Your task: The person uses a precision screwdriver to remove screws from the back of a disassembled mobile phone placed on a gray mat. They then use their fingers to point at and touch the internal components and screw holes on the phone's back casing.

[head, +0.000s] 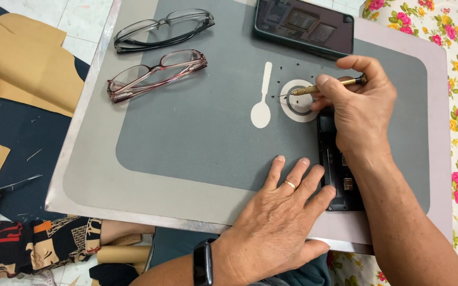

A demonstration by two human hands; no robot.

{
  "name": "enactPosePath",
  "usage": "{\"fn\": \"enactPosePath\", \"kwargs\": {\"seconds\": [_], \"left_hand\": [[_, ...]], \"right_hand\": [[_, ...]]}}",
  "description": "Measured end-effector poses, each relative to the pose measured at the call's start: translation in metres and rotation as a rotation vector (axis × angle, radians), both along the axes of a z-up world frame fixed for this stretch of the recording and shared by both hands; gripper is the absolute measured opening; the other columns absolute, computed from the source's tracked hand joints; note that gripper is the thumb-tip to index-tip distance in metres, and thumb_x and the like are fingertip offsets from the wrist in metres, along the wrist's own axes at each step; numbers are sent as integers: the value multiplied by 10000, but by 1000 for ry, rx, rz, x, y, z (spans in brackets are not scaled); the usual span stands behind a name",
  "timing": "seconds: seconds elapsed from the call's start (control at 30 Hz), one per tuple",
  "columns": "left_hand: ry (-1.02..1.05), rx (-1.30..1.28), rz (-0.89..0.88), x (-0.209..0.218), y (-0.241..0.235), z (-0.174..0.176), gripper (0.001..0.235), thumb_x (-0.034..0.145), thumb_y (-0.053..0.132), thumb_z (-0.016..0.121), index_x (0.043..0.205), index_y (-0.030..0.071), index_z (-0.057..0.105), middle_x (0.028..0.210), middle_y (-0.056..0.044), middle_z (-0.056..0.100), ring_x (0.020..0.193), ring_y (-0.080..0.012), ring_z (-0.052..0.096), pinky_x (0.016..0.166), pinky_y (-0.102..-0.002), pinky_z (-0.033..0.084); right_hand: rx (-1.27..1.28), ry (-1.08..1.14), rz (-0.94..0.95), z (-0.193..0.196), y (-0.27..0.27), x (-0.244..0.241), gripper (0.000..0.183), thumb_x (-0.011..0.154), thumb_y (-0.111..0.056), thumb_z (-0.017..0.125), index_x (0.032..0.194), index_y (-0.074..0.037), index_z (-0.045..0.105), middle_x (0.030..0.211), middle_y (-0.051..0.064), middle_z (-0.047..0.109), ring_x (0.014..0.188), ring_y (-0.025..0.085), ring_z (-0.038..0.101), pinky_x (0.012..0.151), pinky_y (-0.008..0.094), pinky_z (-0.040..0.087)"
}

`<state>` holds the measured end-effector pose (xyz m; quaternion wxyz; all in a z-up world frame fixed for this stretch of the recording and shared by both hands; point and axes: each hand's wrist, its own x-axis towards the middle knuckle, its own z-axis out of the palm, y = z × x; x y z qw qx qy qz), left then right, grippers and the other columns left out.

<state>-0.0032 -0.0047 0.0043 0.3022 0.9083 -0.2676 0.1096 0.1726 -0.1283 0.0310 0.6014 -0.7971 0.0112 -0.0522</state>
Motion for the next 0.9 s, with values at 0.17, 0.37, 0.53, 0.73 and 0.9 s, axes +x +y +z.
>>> {"fn": "enactPosePath", "kwargs": {"seconds": [0.17, 0.37, 0.53, 0.73, 0.9], "left_hand": [[0, 11, -4, 1, 0, 2, 833, 756, 575, 810, 1402, 90, 607, 1542, -205, 549, 1503, -398, 486, 1306, -640, 289], [26, -16, -16, 1, 0, 1, 818, 747, 547, 818, 1385, 82, 603, 1542, -215, 568, 1518, -415, 485, 1305, -658, 284], [25, -26, -16, 2, 1, 2, 812, 736, 532, 830, 1370, 80, 600, 1530, -213, 570, 1512, -416, 493, 1299, -657, 293], [11, -41, -33, 2, 4, 3, 796, 778, 508, 827, 1391, 57, 595, 1528, -234, 558, 1508, -444, 495, 1301, -674, 286], [26, 157, -59, 7, 2, 2, 888, 813, 691, 743, 1493, 141, 592, 1577, -188, 554, 1503, -423, 468, 1275, -661, 263]], "right_hand": [[-36, 12, -20, 3, 4, -4, 274, 945, -64, 816, 1139, -145, 640, 834, 124, 784, 583, 173, 739, 616, 277, 641], [-60, -4, 0, 3, 7, -4, 288, 963, -63, 800, 1183, -147, 634, 844, 116, 791, 592, 153, 734, 636, 270, 631], [-59, -17, 11, 2, 6, -3, 294, 970, -56, 799, 1197, -144, 634, 844, 112, 793, 595, 157, 739, 616, 269, 622], [-21, -50, -2, 16, -5, -21, 318, 972, -48, 775, 1254, -116, 644, 775, 87, 727, 639, 153, 755, 701, 243, 655], [12, -275, 85, 17, -47, -63, 377, 1081, 98, 766, 1377, -36, 574, 856, 156, 693, 666, 217, 713, 654, 271, 618]]}}
